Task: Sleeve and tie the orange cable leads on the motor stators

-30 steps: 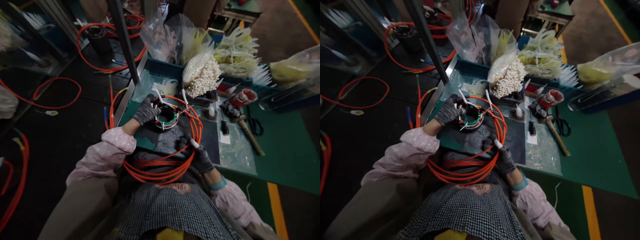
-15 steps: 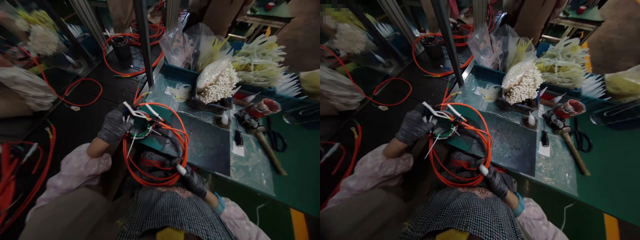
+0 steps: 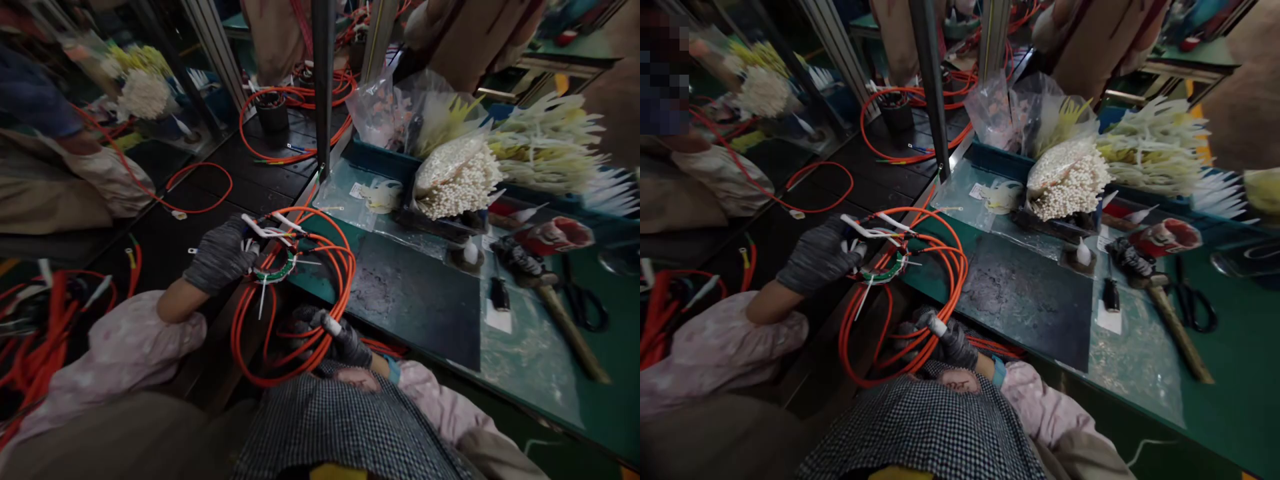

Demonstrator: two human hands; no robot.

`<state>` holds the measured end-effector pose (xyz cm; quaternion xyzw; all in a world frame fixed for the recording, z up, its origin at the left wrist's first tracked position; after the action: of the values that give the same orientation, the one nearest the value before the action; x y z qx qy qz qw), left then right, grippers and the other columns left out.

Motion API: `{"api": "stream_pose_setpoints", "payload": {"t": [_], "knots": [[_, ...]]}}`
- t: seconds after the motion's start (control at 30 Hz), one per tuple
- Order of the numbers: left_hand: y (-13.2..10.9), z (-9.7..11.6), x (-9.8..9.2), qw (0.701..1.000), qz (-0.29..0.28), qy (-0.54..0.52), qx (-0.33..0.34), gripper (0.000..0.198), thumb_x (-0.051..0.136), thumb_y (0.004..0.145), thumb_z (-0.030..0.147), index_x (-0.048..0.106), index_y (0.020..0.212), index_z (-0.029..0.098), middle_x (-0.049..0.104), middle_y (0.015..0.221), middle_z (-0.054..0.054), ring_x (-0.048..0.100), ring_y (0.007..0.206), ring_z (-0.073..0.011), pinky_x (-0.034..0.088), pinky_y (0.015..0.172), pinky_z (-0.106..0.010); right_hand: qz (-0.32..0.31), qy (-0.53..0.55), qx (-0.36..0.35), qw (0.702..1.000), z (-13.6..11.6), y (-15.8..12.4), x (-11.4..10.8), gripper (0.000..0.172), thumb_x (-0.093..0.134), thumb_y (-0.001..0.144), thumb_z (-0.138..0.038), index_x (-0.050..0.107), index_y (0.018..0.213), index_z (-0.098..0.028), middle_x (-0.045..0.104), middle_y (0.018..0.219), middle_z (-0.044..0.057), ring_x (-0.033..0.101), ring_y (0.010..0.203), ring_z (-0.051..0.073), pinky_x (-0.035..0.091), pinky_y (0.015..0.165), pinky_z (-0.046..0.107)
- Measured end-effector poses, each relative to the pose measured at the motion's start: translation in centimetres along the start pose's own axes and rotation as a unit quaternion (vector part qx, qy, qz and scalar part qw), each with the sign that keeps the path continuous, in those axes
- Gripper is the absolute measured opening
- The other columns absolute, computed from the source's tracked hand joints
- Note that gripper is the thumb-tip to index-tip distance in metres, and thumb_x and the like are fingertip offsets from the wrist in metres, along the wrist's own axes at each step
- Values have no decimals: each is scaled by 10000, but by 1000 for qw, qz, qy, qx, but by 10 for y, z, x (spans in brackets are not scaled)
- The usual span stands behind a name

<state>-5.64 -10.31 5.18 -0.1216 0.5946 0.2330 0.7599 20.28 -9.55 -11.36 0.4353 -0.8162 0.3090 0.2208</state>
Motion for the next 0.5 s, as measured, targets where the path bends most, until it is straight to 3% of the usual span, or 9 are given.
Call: {"api": "stream_pose_setpoints", "payload": {"t": [0.1,0.2,0.3,0.4,0.5], "knots": [[-3,-22,-12,999,4,27,-34,179,590,880,260,582,1059,266,763,1138,-22,707,1096,-263,580,1065,-438,-6,9,-23,1000,-20,-1,-1,447,833,848,-689,768,895,-249,764,922,6,717,864,178,613,921,348],[-1,-51,-21,996,-16,42,-73,131,590,883,368,522,967,293,711,991,20,670,1014,-265,573,1026,-436,-18,86,-5,996,-35,5,-1,469,881,807,-661,730,925,-232,743,839,-1,682,732,149,622,760,297],[5,-82,-25,994,-43,55,-85,254,599,867,522,498,905,292,638,865,22,607,888,-258,555,962,-425,-48,174,38,983,-42,16,6,411,918,795,-547,692,931,-232,715,758,-27,632,611,125,612,650,265],[12,-114,-27,993,-63,57,-86,402,598,844,672,519,880,279,610,800,19,545,812,-232,544,912,-410,-65,180,57,980,-40,24,15,389,924,794,-477,704,1013,-241,748,801,-26,698,683,156,658,742,312],[20,-143,-29,992,-68,38,-98,541,575,852,795,555,855,254,631,745,23,558,779,-208,553,851,-388,-64,141,63,986,-30,24,22,469,918,788,-514,722,1131,-262,792,897,-12,764,808,204,677,829,378]]}}
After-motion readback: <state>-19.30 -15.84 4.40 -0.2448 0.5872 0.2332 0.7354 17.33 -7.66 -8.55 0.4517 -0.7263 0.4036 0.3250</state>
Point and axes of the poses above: each hand's wrist, its own y-axis towards the middle knuckle, its own x-axis out of the palm, z = x × y, the point moved 4 cm from there along y, towards the middle knuckle
